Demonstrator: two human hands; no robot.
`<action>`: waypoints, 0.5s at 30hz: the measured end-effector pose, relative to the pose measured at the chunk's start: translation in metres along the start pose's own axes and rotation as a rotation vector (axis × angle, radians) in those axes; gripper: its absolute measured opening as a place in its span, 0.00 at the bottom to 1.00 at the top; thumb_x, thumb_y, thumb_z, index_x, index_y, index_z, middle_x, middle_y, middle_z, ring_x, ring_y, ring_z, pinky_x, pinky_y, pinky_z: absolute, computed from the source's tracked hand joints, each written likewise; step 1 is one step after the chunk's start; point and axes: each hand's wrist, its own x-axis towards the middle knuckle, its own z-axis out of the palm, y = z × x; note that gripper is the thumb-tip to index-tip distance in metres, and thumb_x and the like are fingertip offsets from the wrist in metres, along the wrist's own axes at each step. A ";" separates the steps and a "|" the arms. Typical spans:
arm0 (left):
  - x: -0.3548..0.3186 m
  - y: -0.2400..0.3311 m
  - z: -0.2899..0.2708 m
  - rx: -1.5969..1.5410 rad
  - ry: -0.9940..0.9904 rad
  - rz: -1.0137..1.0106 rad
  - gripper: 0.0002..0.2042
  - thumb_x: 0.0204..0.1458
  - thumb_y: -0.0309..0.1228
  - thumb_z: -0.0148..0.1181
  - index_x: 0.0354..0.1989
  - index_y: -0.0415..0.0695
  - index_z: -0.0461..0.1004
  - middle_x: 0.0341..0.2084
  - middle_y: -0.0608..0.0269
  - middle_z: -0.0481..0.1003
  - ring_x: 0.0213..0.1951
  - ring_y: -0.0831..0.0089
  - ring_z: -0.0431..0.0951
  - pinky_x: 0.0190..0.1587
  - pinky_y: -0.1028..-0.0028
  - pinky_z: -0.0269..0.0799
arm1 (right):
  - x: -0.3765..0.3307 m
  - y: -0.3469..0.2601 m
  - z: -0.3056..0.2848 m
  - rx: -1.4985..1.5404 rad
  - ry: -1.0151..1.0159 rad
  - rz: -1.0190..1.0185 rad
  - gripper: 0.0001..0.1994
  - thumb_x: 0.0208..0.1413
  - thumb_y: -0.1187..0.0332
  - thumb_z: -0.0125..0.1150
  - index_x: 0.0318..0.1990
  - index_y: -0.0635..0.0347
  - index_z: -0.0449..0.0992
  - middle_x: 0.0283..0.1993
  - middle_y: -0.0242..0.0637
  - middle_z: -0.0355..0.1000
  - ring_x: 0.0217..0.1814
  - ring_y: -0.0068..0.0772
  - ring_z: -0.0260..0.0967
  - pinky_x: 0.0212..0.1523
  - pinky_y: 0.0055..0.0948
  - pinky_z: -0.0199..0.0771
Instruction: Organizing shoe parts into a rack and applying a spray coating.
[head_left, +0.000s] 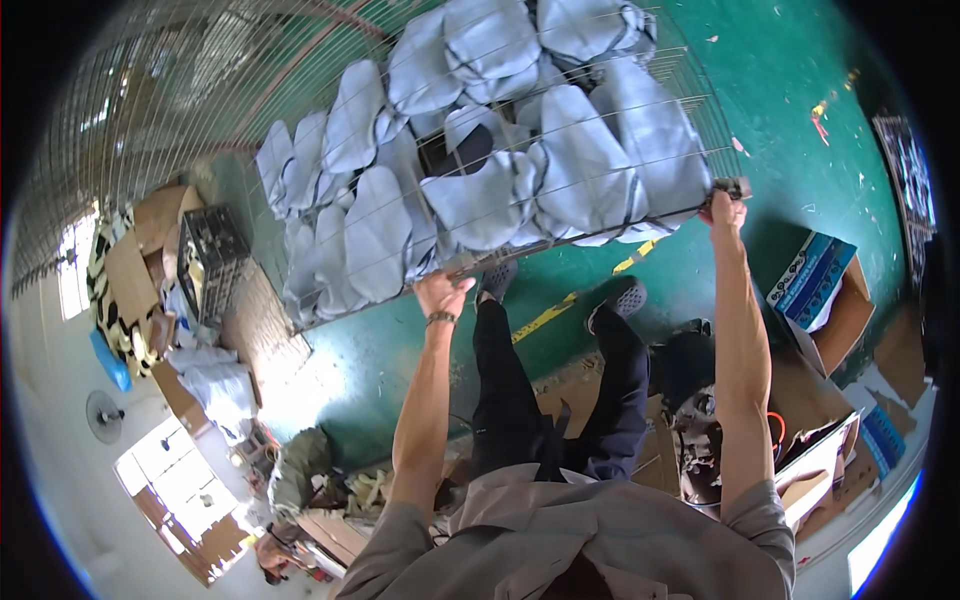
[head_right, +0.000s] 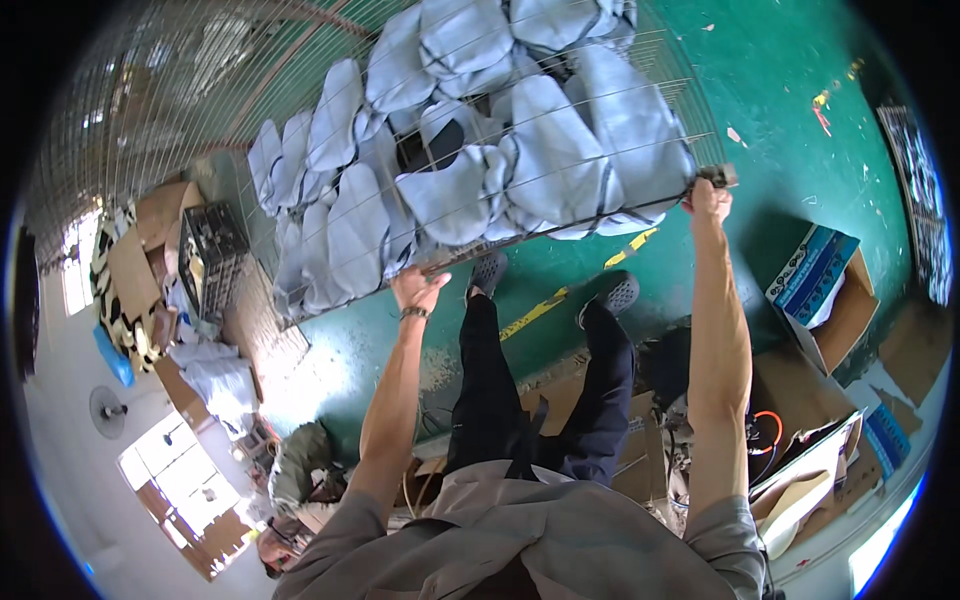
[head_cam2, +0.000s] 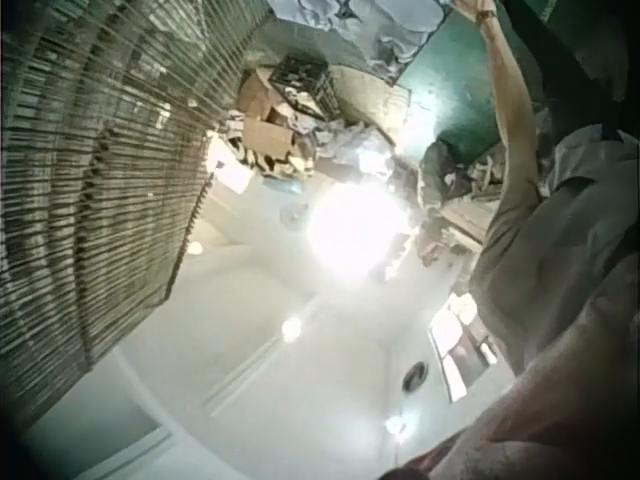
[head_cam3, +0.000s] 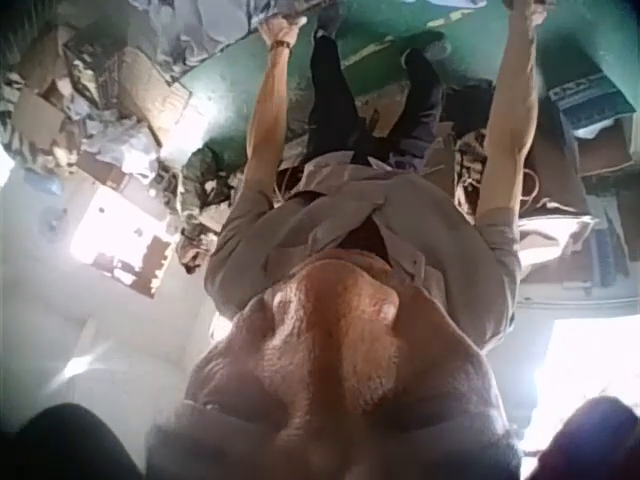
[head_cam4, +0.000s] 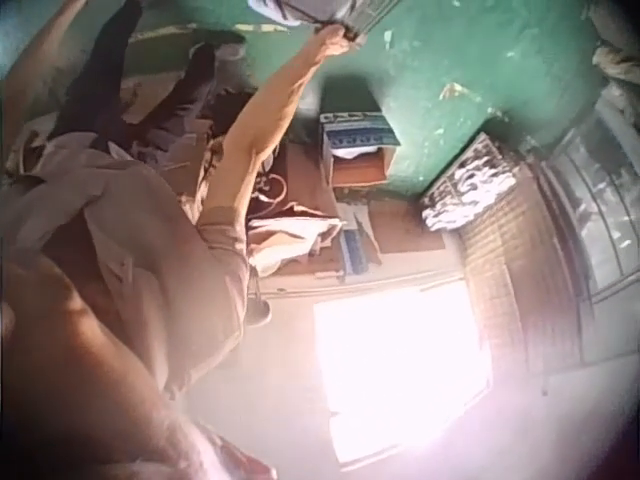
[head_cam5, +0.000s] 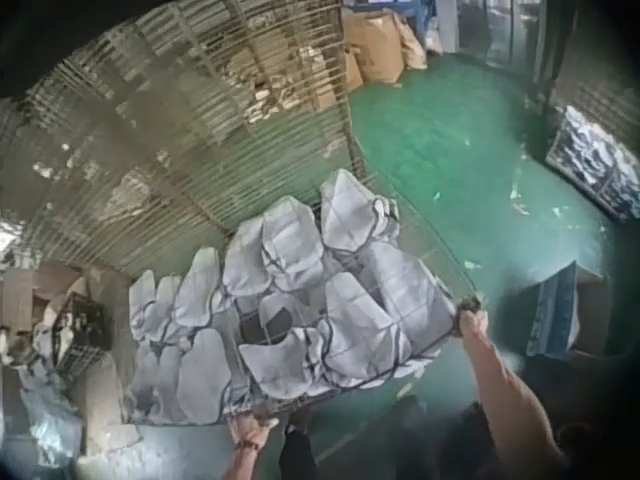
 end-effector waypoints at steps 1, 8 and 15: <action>-0.003 -0.012 0.004 0.055 -0.003 -0.002 0.21 0.36 0.53 0.78 0.27 0.47 0.83 0.31 0.53 0.83 0.38 0.55 0.81 0.49 0.54 0.70 | -0.014 -0.006 0.004 -0.011 -0.016 0.011 0.08 0.54 0.64 0.62 0.32 0.60 0.78 0.30 0.37 0.77 0.26 0.35 0.78 0.26 0.39 0.86; 0.003 -0.022 0.018 -0.081 0.065 0.059 0.24 0.33 0.52 0.79 0.29 0.44 0.81 0.31 0.54 0.80 0.39 0.51 0.78 0.45 0.54 0.70 | -0.041 -0.018 -0.013 0.041 0.010 -0.046 0.12 0.53 0.63 0.61 0.32 0.66 0.80 0.32 0.41 0.79 0.29 0.33 0.79 0.26 0.34 0.86; -0.001 -0.065 0.001 -0.072 -0.038 0.221 0.26 0.35 0.55 0.78 0.29 0.43 0.81 0.27 0.54 0.82 0.34 0.51 0.81 0.39 0.55 0.73 | -0.053 0.049 0.009 -0.074 0.072 -0.105 0.15 0.54 0.56 0.66 0.22 0.54 0.75 0.20 0.29 0.71 0.20 0.28 0.71 0.22 0.32 0.75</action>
